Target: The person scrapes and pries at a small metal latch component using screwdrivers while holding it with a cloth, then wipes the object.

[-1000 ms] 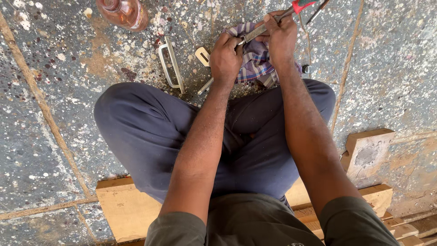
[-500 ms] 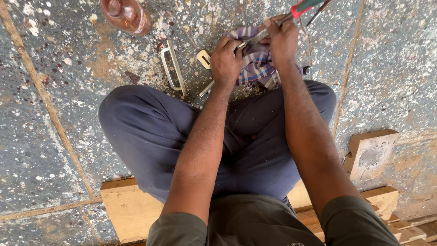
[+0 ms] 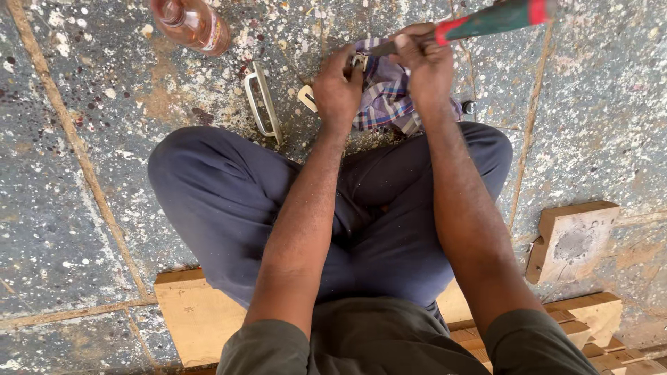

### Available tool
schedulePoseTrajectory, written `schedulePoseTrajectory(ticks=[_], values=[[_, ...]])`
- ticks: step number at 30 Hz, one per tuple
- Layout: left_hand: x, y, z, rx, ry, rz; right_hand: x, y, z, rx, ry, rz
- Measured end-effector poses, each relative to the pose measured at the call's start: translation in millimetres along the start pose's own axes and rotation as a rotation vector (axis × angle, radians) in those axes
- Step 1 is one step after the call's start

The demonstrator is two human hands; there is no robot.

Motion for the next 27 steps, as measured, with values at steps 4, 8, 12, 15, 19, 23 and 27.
schedulePoseTrajectory(ticks=[4,8,12,15,19,23,27], values=[[6,4,-23,0.234,0.122,0.138,0,8,-5,-0.25,-0.103,0.075],[8,9,-26,0.28,0.171,0.254,-3,11,-6,-0.472,-0.147,0.077],[13,10,-27,0.227,0.185,0.317,-6,12,-2,-0.431,-0.13,0.054],[12,7,-29,0.27,0.203,0.324,-9,14,7,-0.402,-0.234,0.073],[13,9,-29,0.255,0.178,0.358,-5,4,-6,-0.458,-0.063,0.014],[17,9,-27,0.248,0.162,0.398,-6,3,-12,-0.389,-0.076,0.009],[16,16,-31,0.285,0.259,0.425,-4,1,-22,-0.482,-0.039,0.015]])
Point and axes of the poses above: each hand's wrist, its own x-axis towards the middle knuckle, its own y-axis out of the palm, z = x × y, the point moved 8 cm from there along x, towards the middle knuckle, and after that the axes turned 4 degrees about x, right-handed, at the moved point
